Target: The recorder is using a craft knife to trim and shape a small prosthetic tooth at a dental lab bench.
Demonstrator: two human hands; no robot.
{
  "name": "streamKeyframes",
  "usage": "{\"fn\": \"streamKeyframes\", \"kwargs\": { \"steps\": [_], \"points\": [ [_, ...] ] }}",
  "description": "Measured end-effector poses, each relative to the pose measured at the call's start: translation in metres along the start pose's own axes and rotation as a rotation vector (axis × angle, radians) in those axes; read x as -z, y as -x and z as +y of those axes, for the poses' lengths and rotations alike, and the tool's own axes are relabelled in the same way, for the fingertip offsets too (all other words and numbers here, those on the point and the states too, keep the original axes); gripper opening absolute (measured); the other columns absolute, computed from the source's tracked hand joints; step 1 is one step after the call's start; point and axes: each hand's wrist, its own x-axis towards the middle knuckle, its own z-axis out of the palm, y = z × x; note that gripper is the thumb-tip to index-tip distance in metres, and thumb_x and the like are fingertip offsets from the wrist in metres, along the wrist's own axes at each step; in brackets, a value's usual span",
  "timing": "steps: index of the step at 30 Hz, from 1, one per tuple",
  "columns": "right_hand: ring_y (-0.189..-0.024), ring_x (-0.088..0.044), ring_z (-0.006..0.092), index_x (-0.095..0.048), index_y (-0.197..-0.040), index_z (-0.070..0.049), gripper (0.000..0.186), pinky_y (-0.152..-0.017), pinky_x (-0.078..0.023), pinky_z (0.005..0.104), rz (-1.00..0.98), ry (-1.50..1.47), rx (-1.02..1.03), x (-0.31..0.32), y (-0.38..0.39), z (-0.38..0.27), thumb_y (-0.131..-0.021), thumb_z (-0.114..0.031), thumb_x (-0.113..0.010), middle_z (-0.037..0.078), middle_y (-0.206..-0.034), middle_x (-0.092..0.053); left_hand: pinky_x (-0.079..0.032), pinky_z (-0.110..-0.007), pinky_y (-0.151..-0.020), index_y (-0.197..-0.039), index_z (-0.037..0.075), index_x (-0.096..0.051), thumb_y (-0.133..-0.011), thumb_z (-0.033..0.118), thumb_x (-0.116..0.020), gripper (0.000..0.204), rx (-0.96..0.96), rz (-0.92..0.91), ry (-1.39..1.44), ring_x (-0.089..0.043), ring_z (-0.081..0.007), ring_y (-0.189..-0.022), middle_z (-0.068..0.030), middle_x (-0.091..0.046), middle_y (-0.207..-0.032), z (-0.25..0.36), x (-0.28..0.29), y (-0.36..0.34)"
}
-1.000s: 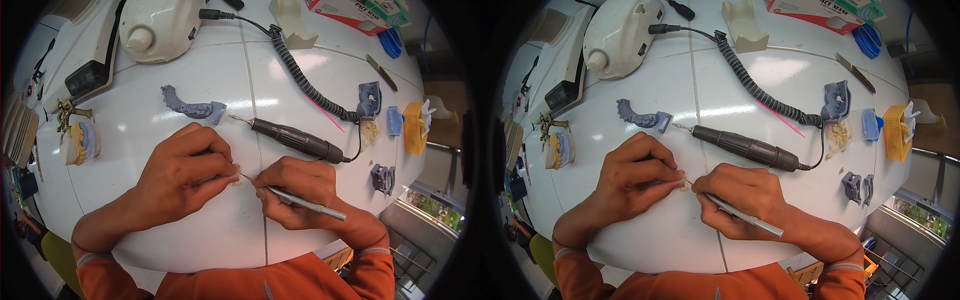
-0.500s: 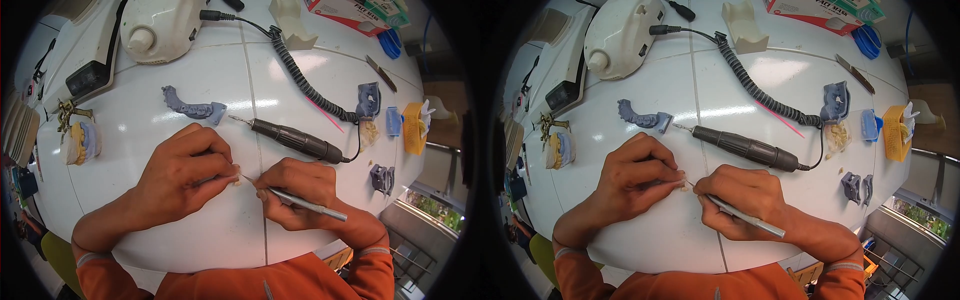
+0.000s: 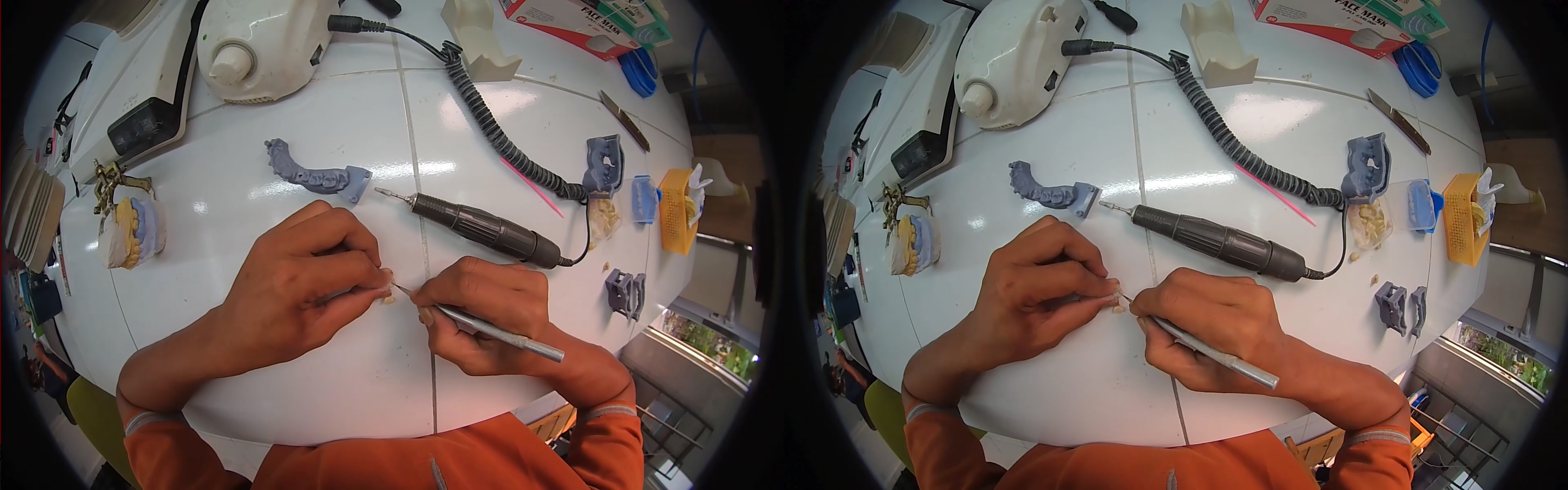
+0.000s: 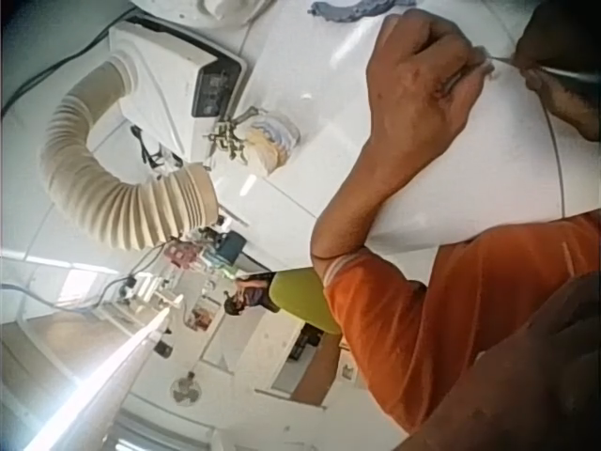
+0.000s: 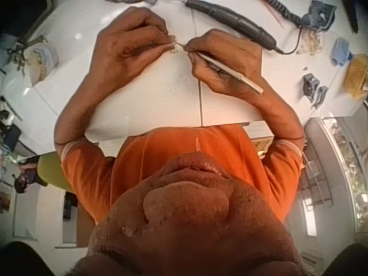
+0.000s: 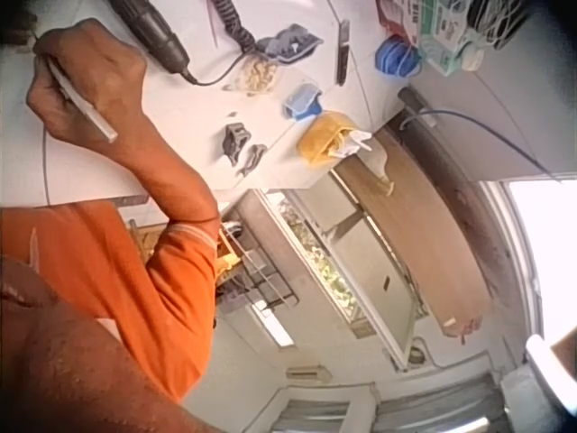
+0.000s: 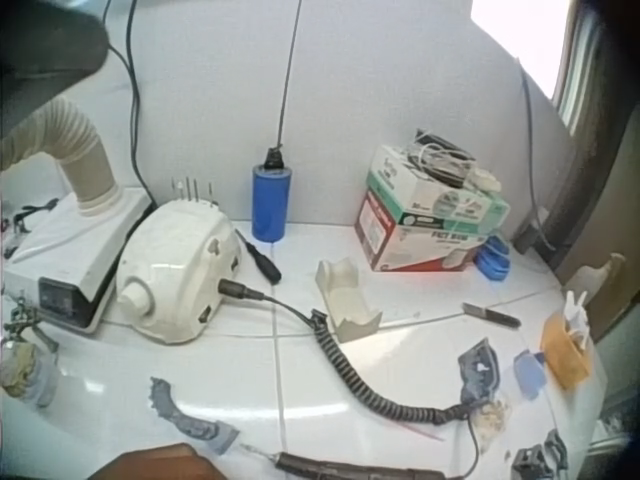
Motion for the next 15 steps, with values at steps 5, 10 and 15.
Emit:
{"fn": "streamKeyframes", "kwargs": {
  "steps": [5,10,15],
  "points": [
    [-0.063,-0.072,0.0184,-0.077,-0.093,-0.002,0.016,-0.055,-0.055,0.0294,-0.018,0.004,-0.011,0.002,-0.0006,-0.0007,-0.078,0.003,-0.08,0.008,-0.085,-0.077,-0.05,-0.034,-0.074,-0.094,0.007,-0.084,-0.079,0.0,-0.092,0.019,0.001,0.003,-0.004,-0.064,-0.0217,-0.088,-0.0041,-0.07,-0.099,0.0,-0.0006,0.0],
    [-0.062,-0.071,0.018,-0.076,-0.093,-0.001,0.017,-0.055,-0.055,0.0289,0.005,0.006,0.004,-0.001,0.0007,0.0004,-0.077,0.003,-0.08,0.008,-0.084,-0.076,-0.05,-0.034,-0.074,-0.094,0.007,-0.083,-0.079,0.0,-0.092,0.019,0.001,-0.001,-0.011,-0.064,-0.0214,-0.088,-0.0041,-0.071,-0.099,0.0006,0.0002,-0.0002],
    [-0.062,-0.071,0.0179,-0.076,-0.09,-0.002,0.015,-0.054,-0.055,0.0286,0.001,-0.02,0.005,0.0004,0.0006,0.0005,-0.077,0.003,-0.079,0.008,-0.083,-0.076,-0.05,-0.034,-0.074,-0.094,0.007,-0.083,-0.078,-0.001,-0.092,0.019,0.005,0.002,-0.008,-0.063,-0.0216,-0.087,-0.0042,-0.071,-0.098,0.0003,0.0001,0.0006]
  ]
}}
